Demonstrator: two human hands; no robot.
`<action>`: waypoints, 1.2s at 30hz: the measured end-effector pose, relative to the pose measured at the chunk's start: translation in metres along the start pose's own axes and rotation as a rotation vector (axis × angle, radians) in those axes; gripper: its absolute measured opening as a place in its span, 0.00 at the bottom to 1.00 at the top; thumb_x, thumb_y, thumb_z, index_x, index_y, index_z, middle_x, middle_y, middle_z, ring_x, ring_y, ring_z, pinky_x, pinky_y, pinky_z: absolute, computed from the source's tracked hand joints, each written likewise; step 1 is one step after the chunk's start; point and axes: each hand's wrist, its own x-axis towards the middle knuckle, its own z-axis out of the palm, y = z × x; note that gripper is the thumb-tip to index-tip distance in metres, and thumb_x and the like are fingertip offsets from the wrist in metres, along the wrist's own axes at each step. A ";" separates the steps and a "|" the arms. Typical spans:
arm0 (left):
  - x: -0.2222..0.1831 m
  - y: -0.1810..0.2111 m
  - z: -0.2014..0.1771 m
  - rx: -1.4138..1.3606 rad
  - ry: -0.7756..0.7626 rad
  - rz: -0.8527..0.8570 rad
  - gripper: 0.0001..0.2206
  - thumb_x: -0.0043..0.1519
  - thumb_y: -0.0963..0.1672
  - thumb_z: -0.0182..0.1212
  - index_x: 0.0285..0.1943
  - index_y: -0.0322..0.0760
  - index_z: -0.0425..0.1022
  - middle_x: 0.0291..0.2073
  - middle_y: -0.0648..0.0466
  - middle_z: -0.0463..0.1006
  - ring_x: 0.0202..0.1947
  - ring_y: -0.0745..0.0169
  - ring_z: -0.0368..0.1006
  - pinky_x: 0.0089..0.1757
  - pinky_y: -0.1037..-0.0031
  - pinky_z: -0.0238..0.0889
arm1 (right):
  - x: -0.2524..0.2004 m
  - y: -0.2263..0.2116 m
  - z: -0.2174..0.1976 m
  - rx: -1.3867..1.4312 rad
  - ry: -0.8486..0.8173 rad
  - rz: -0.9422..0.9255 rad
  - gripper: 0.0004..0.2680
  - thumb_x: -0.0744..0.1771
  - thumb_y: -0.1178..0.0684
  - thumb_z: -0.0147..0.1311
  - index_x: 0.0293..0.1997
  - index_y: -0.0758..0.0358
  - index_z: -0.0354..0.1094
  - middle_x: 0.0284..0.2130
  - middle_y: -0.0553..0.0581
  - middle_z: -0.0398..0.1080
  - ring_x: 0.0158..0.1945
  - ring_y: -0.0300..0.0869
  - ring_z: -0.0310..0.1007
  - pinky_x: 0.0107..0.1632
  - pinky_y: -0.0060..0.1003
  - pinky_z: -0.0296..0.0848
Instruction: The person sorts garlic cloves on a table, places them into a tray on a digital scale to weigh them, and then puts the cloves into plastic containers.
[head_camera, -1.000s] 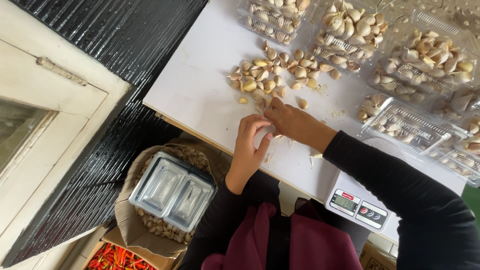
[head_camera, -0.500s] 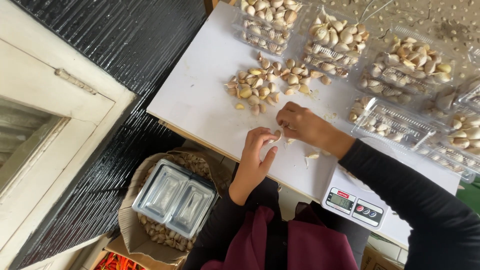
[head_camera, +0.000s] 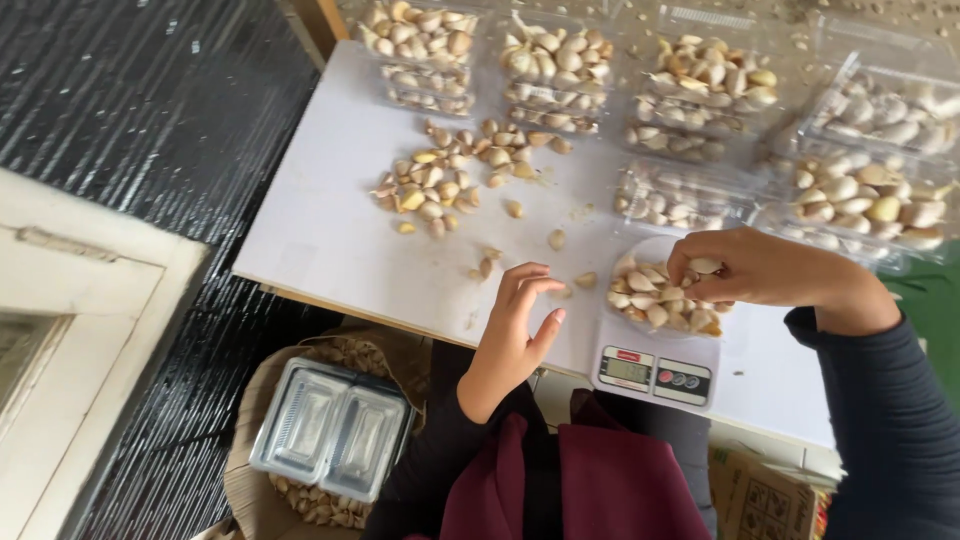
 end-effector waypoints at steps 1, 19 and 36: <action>0.002 0.002 0.007 -0.004 -0.013 0.001 0.11 0.69 0.44 0.50 0.57 0.34 0.68 0.58 0.45 0.63 0.63 0.50 0.63 0.62 0.60 0.59 | -0.007 -0.001 0.000 0.011 0.003 0.008 0.07 0.65 0.49 0.55 0.43 0.50 0.77 0.29 0.48 0.79 0.26 0.37 0.73 0.34 0.34 0.66; 0.031 0.017 0.088 0.458 -0.158 0.259 0.12 0.67 0.41 0.55 0.59 0.38 0.73 0.67 0.47 0.65 0.71 0.45 0.60 0.67 0.33 0.41 | -0.014 0.025 0.004 -0.005 0.052 0.038 0.05 0.67 0.49 0.57 0.41 0.49 0.79 0.33 0.46 0.80 0.29 0.38 0.78 0.36 0.32 0.74; 0.076 0.035 0.115 0.641 -0.116 0.293 0.03 0.62 0.42 0.64 0.42 0.41 0.80 0.55 0.50 0.73 0.58 0.49 0.69 0.63 0.29 0.36 | -0.028 0.048 0.000 -0.110 0.187 -0.022 0.05 0.67 0.50 0.52 0.43 0.50 0.73 0.40 0.45 0.76 0.41 0.39 0.76 0.43 0.37 0.71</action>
